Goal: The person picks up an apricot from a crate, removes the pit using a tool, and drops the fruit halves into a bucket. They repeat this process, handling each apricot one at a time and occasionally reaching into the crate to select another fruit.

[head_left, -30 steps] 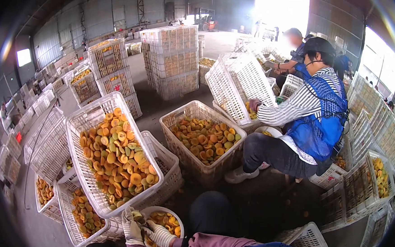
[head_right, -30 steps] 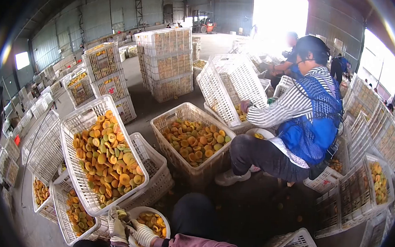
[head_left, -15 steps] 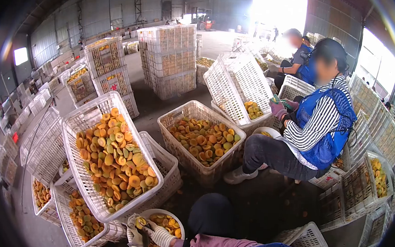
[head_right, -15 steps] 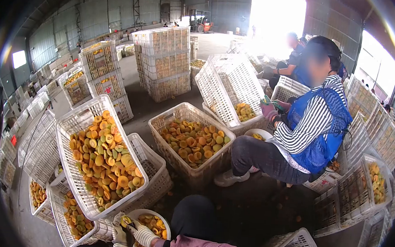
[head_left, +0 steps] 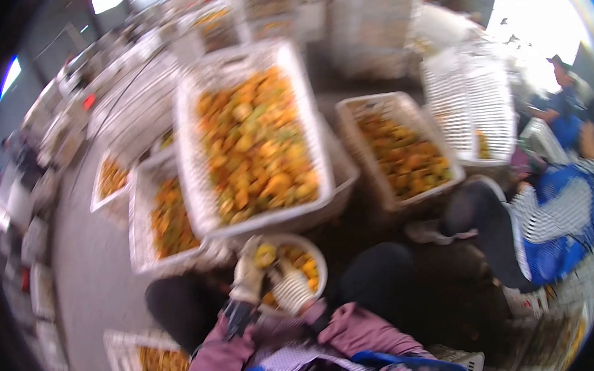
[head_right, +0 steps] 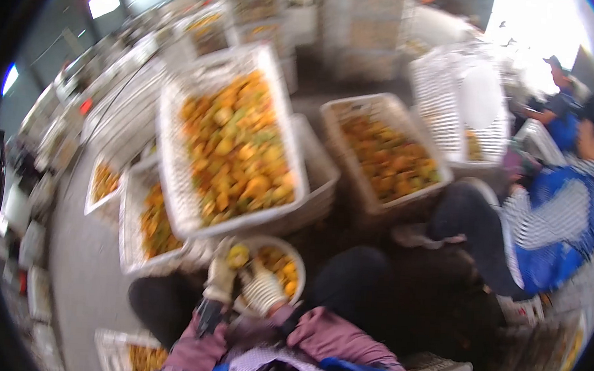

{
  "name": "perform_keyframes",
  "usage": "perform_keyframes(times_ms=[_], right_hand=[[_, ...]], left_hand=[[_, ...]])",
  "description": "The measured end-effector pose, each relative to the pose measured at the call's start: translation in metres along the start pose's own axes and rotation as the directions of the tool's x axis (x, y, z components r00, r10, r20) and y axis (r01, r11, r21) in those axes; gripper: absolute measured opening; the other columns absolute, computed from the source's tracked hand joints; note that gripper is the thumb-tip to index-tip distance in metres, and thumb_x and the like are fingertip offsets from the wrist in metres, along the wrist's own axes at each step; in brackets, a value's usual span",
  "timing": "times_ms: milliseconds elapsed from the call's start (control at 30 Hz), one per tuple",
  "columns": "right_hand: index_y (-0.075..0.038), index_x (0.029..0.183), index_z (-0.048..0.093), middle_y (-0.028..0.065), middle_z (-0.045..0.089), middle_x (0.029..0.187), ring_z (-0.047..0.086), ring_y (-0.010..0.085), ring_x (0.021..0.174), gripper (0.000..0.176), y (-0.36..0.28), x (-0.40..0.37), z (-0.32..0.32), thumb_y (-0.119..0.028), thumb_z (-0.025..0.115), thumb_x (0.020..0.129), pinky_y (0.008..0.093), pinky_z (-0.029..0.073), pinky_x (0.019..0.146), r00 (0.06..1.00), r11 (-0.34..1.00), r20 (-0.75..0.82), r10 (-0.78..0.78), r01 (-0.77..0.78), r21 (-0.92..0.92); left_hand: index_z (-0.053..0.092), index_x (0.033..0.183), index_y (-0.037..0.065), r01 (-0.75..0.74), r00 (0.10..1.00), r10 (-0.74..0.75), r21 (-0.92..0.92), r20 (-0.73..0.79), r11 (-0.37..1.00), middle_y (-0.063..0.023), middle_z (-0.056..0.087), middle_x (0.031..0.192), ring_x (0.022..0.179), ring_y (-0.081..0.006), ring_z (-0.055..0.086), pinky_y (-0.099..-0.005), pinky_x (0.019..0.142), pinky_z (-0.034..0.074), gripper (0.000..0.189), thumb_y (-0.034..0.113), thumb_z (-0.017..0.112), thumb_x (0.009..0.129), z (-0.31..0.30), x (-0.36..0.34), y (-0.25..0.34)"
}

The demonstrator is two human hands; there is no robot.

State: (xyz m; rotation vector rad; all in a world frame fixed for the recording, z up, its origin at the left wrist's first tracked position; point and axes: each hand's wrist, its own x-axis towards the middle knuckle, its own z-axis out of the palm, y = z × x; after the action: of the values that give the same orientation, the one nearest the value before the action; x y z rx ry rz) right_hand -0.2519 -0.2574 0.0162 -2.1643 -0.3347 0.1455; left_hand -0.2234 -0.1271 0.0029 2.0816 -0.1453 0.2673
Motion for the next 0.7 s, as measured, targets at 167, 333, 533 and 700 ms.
perform_keyframes(times_ms=[167,333,533,700], right_hand=[[0.002,0.116,0.048,0.0108,0.061,0.101,0.057,0.0186,0.09,0.029,0.021,0.006,0.022,-0.013,0.049,0.092,0.0272,0.046,0.077,0.982,0.889,-0.04,0.183,-0.148,0.433],[0.004,0.116,0.047,0.0163,0.061,0.099,0.058,0.0259,0.088,0.034,0.005,0.003,0.005,-0.019,0.049,0.092,0.0308,0.046,0.077,0.979,0.941,-0.013,0.202,-0.191,0.281],[0.006,0.115,0.047,0.0216,0.061,0.097,0.057,0.0316,0.088,0.038,0.014,0.003,0.008,-0.024,0.049,0.091,0.0338,0.045,0.077,0.986,0.966,-0.02,0.165,-0.157,0.207],[0.005,0.115,0.048,0.0214,0.06,0.097,0.057,0.0311,0.088,0.037,0.027,0.006,0.019,-0.023,0.049,0.091,0.0334,0.045,0.077,0.984,0.905,-0.023,0.176,-0.152,0.396]], left_hand=[[0.053,0.102,0.007,0.345,0.83,-0.51,-0.927,0.227,0.149,-0.0088,0.06,0.096,0.087,-0.0217,0.059,-0.0324,0.076,0.05,0.024,0.027,0.043,0.093,0.004,0.008,0.031],[0.055,0.093,0.006,0.365,0.83,-0.494,-0.922,0.259,0.13,-0.0109,0.06,0.088,0.08,-0.024,0.06,-0.0335,0.072,0.051,0.025,0.03,0.048,0.091,0.001,0.009,0.044],[0.053,0.098,0.007,0.36,0.814,-0.537,-0.918,0.223,0.164,-0.0104,0.061,0.09,0.076,-0.0206,0.06,-0.0317,0.065,0.05,0.03,0.035,0.045,0.093,0.001,0.014,0.048],[0.053,0.088,0.005,0.322,0.847,-0.493,-0.93,0.198,0.179,-0.0113,0.059,0.085,0.078,-0.0234,0.059,-0.0333,0.069,0.05,0.024,0.027,0.045,0.092,0.002,0.013,0.045]])
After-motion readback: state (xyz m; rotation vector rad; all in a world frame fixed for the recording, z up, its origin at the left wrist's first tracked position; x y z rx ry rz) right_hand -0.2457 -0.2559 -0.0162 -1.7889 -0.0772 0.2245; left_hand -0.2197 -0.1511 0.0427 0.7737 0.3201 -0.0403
